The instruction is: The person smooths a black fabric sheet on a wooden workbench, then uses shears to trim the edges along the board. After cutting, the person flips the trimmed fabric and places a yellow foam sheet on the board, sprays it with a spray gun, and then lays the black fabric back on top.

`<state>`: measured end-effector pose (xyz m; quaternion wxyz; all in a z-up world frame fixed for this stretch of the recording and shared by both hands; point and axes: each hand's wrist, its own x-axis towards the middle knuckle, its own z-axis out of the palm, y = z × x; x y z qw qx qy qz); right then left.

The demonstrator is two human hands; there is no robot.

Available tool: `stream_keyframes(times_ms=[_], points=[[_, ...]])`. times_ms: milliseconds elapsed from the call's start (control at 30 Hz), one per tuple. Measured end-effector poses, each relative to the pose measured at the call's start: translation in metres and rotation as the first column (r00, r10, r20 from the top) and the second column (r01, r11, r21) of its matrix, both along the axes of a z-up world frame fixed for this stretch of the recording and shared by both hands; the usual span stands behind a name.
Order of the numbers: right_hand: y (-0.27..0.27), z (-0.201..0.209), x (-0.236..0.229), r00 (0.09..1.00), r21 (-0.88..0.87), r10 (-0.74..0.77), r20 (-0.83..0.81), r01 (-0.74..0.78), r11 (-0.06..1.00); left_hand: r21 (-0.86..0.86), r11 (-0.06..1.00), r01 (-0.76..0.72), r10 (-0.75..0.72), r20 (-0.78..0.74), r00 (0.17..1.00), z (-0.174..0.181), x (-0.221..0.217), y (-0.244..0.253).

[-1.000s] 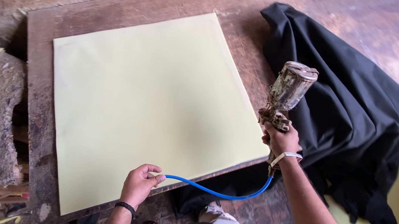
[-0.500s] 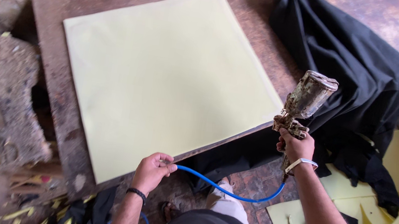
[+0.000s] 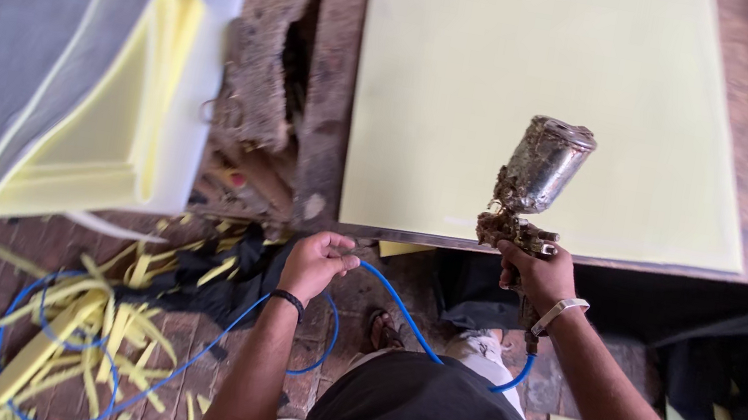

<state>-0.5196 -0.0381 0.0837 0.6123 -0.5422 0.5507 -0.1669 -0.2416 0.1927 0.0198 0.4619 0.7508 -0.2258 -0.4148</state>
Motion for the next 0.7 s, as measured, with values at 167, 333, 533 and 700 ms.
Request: stream_keyframes(times_ms=[167,333,533,700], points=[[0.014,0.006,0.069,0.966,-0.013,0.255,0.033,-0.254,0.967,0.000,0.987,-0.163,0.163,-0.055,0.985,0.004,0.016,0.044],[0.011,0.016,0.115,0.949,-0.039,0.313,0.041,-0.311,0.949,0.007,0.962,-0.274,0.274,-0.059,0.960,-0.017,0.027,0.076],[-0.025,0.048,0.152,0.959,-0.245,0.232,0.164,-0.188,0.951,-0.055,0.929,-0.366,0.362,-0.080,0.929,-0.044,0.039,0.082],[-0.063,0.078,0.176,0.960,-0.366,0.098,0.262,0.006,0.930,-0.063,0.916,-0.395,0.394,-0.035,0.919,-0.045,0.044,0.068]])
